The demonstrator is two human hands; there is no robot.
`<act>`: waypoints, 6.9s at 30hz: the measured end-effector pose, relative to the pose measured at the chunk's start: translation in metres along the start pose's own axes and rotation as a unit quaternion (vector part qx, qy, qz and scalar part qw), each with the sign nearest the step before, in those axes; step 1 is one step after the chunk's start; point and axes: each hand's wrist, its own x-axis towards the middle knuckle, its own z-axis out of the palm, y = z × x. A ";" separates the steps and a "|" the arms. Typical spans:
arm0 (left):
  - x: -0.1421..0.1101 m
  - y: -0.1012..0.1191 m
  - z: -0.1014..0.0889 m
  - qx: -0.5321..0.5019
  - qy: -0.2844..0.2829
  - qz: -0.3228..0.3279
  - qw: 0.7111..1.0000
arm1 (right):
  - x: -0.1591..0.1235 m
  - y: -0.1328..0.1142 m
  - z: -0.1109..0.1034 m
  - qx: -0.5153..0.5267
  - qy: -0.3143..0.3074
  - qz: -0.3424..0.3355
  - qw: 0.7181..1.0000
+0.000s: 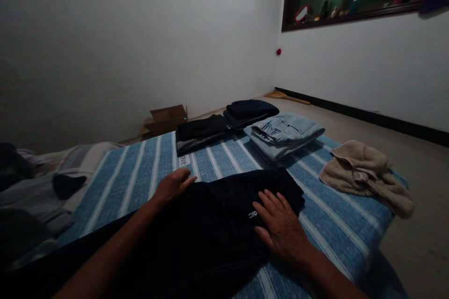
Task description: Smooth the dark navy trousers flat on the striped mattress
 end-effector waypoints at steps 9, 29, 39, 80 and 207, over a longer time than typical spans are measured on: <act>-0.075 0.038 0.021 0.107 0.113 0.199 0.968 | 0.032 0.012 -0.038 0.027 0.059 -0.018 0.998; -0.111 0.029 0.048 0.165 0.067 0.119 0.977 | 0.124 0.065 -0.032 0.011 -0.294 0.089 0.951; -0.112 0.038 0.042 0.121 -0.025 0.056 0.991 | 0.120 0.065 -0.030 -0.039 -0.317 0.153 0.935; -0.130 0.043 0.053 0.070 0.058 0.114 0.989 | 0.206 -0.022 0.027 0.290 -0.432 0.094 0.849; -0.352 -0.113 -0.126 0.266 0.120 -0.538 0.791 | 0.003 -0.166 0.022 0.196 0.075 -0.373 0.904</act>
